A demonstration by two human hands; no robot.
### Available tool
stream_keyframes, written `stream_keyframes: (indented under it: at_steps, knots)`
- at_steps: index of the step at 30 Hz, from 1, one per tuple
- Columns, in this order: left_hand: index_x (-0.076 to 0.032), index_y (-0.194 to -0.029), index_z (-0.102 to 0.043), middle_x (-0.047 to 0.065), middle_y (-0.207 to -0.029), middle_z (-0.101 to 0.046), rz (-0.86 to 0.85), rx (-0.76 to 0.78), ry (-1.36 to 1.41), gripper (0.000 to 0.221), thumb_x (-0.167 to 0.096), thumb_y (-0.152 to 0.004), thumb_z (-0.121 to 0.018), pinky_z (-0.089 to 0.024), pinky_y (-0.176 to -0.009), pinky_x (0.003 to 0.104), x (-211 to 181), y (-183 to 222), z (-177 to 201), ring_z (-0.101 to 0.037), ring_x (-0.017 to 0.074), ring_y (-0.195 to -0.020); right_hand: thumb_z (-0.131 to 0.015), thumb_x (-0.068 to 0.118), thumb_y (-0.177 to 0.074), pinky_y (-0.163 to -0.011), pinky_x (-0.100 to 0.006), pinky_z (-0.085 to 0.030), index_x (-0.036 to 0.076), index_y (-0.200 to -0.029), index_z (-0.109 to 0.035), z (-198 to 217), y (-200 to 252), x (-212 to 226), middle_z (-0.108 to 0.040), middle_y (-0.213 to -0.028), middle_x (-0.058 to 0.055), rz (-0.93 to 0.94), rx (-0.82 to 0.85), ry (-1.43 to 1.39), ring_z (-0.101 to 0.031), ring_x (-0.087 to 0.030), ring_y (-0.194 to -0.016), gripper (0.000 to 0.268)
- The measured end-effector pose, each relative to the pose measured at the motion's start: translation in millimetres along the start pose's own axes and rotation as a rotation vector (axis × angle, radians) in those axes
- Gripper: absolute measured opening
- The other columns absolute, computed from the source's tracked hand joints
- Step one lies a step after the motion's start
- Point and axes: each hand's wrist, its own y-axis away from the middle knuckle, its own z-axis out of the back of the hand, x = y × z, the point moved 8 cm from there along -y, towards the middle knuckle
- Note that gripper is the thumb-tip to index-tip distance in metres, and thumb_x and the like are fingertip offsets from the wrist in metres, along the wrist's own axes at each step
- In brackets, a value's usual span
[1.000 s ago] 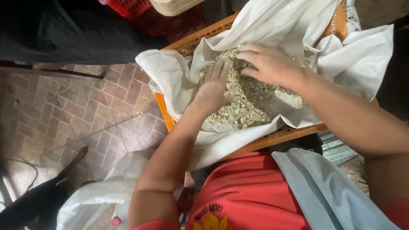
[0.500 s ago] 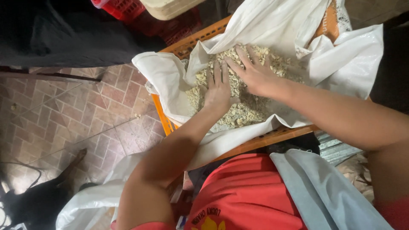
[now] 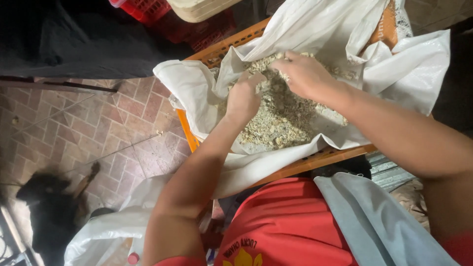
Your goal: Breaking apart and crumbling a large block of fermented agricultural produce by hand inside a lined crate.
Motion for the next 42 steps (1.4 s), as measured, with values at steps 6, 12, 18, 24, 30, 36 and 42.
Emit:
stream_keyframes:
  at_steps: [6,12,18,24,30,36,42]
  knots:
    - [-0.004,-0.108,-0.065,0.014,-0.078,-0.069,0.014,0.032,0.092,0.028,-0.029,-0.097,-0.068,-0.057,-0.055,0.043,-20.6,5.0,22.0,-0.069,0.0303,-0.064,-0.063,0.013,-0.098,-0.04,-0.021,-0.045,0.013,-0.086,-0.052,-34.8,-27.9,-37.6,-0.049,-0.065,0.001,0.043,0.016,0.28,-0.053,-0.012,-0.053,0.016]
    - [-0.009,-0.093,-0.064,0.011,-0.082,-0.067,0.055,0.077,0.117,0.028,-0.037,-0.098,-0.065,-0.059,-0.051,0.042,-25.3,16.1,28.7,-0.068,0.0266,-0.064,-0.048,0.051,-0.106,-0.047,-0.026,-0.037,0.011,-0.059,-0.039,-29.4,-31.2,-43.3,-0.039,-0.074,0.0,0.025,-0.037,0.134,-0.038,-0.014,-0.062,0.062]
    - [-0.019,-0.126,-0.063,0.018,-0.144,-0.048,-0.015,0.082,-0.034,0.037,-0.022,-0.09,-0.071,-0.06,-0.075,0.057,-14.8,16.4,19.1,-0.053,0.0442,-0.125,-0.057,0.038,-0.093,-0.104,-0.067,-0.03,0.023,-0.126,-0.061,-17.8,-28.4,-33.5,-0.047,-0.142,-0.008,0.149,-0.083,0.066,-0.047,-0.035,-0.125,0.037]
    - [-0.025,-0.138,-0.055,0.014,-0.151,-0.04,0.064,0.071,-0.016,0.042,-0.029,-0.096,-0.059,-0.056,-0.082,0.063,-20.1,20.9,39.3,-0.044,0.0419,-0.13,-0.058,0.006,-0.094,-0.043,-0.02,-0.04,0.013,-0.108,-0.067,-5.0,-27.1,-52.0,-0.062,-0.114,-0.008,0.036,-0.14,-0.012,-0.051,-0.011,-0.059,0.019]
    - [0.0,-0.108,-0.056,0.017,-0.097,-0.063,0.051,-0.037,-0.277,0.013,-0.007,-0.097,-0.054,-0.059,-0.049,0.043,0.2,24.1,40.8,-0.07,0.0356,-0.066,-0.037,-0.014,-0.095,-0.061,-0.039,-0.055,-0.006,-0.116,-0.057,-4.4,-24.7,-94.7,-0.06,-0.091,-0.018,-0.313,-0.04,0.251,-0.06,-0.029,-0.072,0.029]
    - [-0.005,-0.115,-0.067,0.008,-0.097,-0.075,0.334,0.473,-0.522,0.021,-0.006,-0.094,-0.064,-0.062,-0.064,0.036,46.1,29.9,0.4,-0.074,0.0261,-0.086,-0.035,-0.02,-0.086,-0.066,-0.044,-0.054,-0.008,-0.128,-0.047,-10.2,-15.5,-94.9,-0.057,-0.105,-0.025,-0.37,0.088,0.254,-0.058,-0.037,-0.086,0.045]
    - [-0.007,-0.116,-0.07,0.012,-0.112,-0.074,0.44,0.69,-0.56,0.022,-0.008,-0.095,-0.064,-0.063,-0.074,0.038,39.8,44.0,15.8,-0.073,0.0313,-0.098,-0.019,-0.016,-0.083,-0.073,-0.049,-0.051,-0.009,-0.124,-0.042,-1.0,3.8,-79.4,-0.055,-0.113,-0.031,-0.48,0.194,0.087,-0.057,-0.039,-0.092,0.048]
